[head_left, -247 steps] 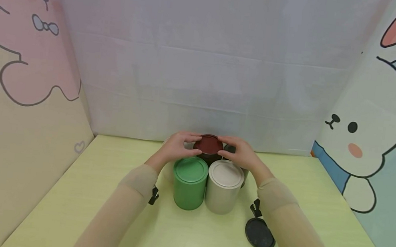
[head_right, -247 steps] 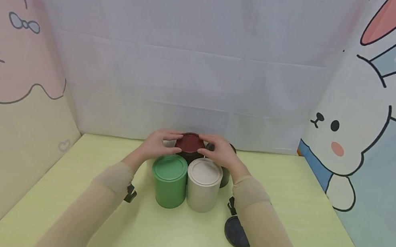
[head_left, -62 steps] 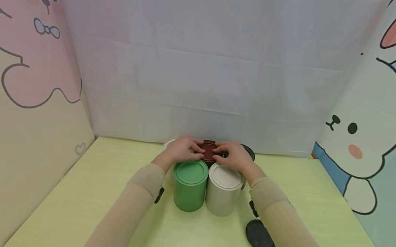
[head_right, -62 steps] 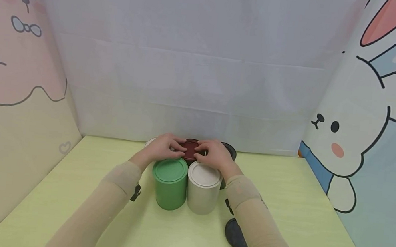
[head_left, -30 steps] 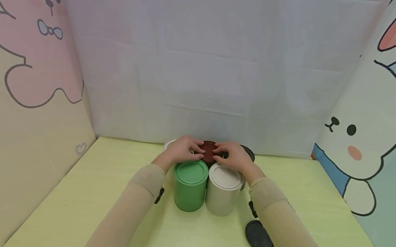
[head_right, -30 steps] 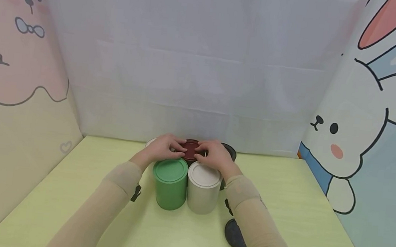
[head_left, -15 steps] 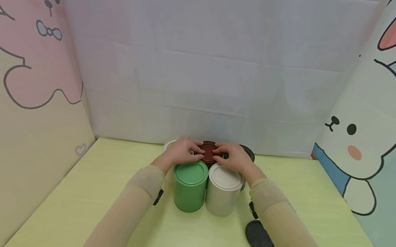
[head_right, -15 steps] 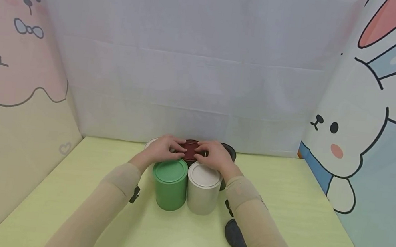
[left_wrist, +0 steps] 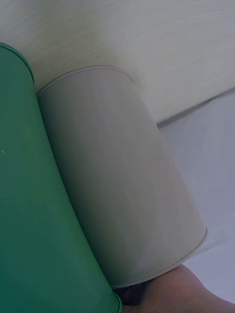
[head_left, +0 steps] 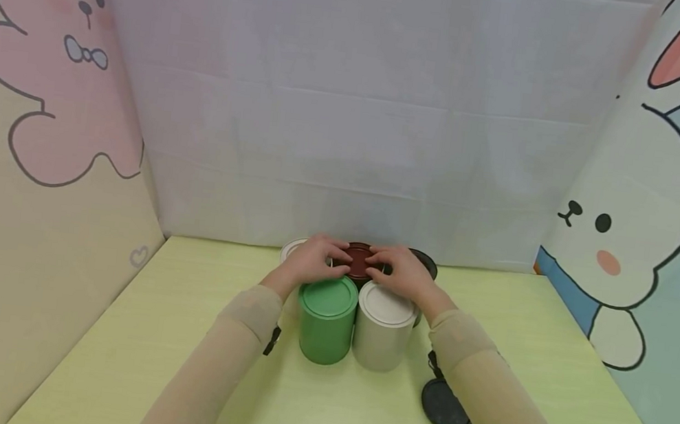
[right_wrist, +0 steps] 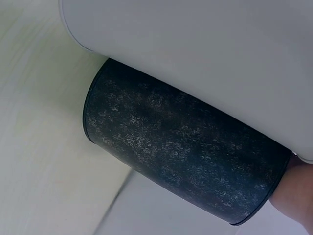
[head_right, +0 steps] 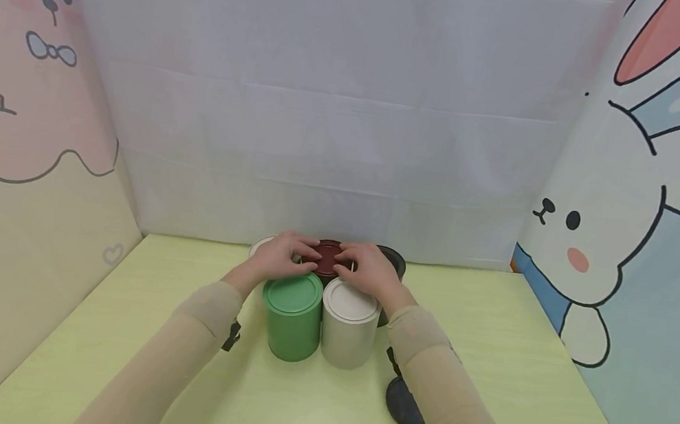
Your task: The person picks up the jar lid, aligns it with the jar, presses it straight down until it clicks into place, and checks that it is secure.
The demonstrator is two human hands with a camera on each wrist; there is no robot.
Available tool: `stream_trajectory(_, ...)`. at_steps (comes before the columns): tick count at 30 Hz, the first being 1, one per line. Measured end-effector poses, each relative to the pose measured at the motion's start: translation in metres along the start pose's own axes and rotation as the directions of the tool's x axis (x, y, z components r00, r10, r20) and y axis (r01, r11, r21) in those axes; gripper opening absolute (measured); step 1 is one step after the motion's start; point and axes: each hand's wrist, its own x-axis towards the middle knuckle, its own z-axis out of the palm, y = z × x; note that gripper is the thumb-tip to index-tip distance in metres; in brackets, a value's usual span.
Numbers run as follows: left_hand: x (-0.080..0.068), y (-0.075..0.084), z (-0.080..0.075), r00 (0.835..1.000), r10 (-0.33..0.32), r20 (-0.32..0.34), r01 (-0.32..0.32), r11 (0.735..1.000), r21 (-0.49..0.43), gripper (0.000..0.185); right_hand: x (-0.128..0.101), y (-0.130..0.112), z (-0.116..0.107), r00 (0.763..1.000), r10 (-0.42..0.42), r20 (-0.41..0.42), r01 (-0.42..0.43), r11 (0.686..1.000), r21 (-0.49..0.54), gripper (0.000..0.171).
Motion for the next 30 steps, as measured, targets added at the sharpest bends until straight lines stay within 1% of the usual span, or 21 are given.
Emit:
stream_trajectory(5, -0.001, 0.000, 0.002, 1.000, 0.009, -0.019, -0.008, 0.999, 0.037, 0.031, -0.001, -0.001, 0.002, 1.000, 0.010, -0.019, -0.011, 1.000, -0.026, 0.031)
stream_trajectory(7, -0.001, 0.001, 0.003, 0.999, 0.017, -0.039, -0.015, 0.999, 0.052, 0.033, -0.002, -0.001, 0.003, 0.999, 0.005, -0.041, -0.006, 0.999, -0.035, 0.031)
stream_trajectory(12, -0.004, 0.003, 0.003, 0.993, 0.063, -0.096, -0.055, 0.995, 0.084, 0.035, -0.006, 0.002, 0.005, 0.994, -0.032, -0.100, 0.028, 0.999, -0.043, 0.031)
stream_trajectory(21, -0.012, 0.012, 0.003, 0.979, 0.113, -0.172, -0.101, 0.992, 0.077, 0.037, -0.019, -0.001, 0.000, 0.982, -0.075, -0.176, 0.074, 0.997, -0.011, 0.036)
stream_trajectory(24, -0.015, 0.016, 0.004, 0.977, 0.115, -0.180, -0.101, 0.992, 0.082, 0.040, -0.024, -0.003, -0.002, 0.975, -0.098, -0.199, 0.097, 0.995, -0.011, 0.037)
stream_trajectory(30, -0.023, 0.024, 0.005, 0.981, 0.091, -0.171, -0.077, 0.993, 0.085, 0.046, -0.034, -0.009, -0.005, 0.966, -0.135, -0.221, 0.137, 0.991, -0.003, 0.038)
